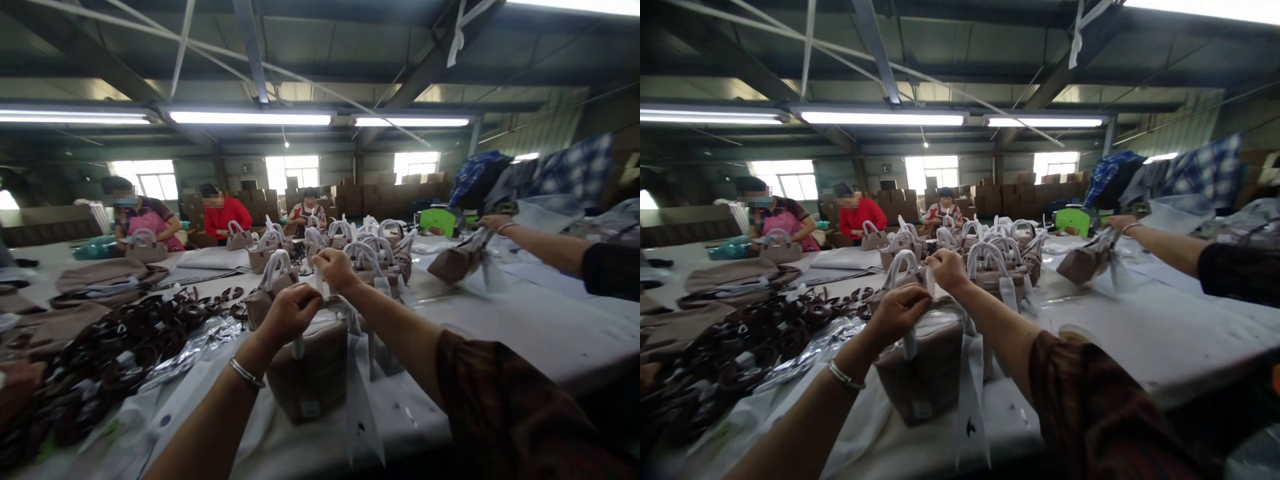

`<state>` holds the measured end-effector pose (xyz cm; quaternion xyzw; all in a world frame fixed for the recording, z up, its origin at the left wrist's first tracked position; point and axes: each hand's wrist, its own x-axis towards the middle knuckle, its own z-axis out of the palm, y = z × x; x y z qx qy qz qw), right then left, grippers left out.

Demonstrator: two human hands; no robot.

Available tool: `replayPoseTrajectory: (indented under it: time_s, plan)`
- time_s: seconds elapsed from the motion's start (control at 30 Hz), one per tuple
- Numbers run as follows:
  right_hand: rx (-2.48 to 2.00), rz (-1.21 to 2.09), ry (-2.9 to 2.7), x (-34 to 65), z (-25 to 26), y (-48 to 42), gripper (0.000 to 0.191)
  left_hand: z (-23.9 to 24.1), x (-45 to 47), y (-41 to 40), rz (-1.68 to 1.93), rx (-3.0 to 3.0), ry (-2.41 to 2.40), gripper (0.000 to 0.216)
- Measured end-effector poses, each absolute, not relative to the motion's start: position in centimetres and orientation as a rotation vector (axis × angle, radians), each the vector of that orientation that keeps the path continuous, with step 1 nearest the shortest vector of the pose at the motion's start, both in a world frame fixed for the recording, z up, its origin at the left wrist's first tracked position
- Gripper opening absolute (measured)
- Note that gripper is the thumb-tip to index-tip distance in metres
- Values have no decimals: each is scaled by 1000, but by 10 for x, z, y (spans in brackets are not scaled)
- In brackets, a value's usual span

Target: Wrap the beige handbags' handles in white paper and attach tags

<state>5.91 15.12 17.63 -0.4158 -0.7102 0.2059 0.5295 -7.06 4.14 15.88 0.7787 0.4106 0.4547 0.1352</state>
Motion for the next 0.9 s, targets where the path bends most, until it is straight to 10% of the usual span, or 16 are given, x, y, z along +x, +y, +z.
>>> replayPoseTrajectory:
  time_s: [0.2,0.63,0.9]
  plan:
    - [-864,686,-1493,104,156,123,23,131,-102,39,1119,2142,1319,75]
    - [-1164,778,-1536,207,-51,-15,19,67,-115,65,926,2285,1655,27]
    - [-1125,560,-1915,237,-104,21,27,151,-102,100,1046,2421,1971,33]
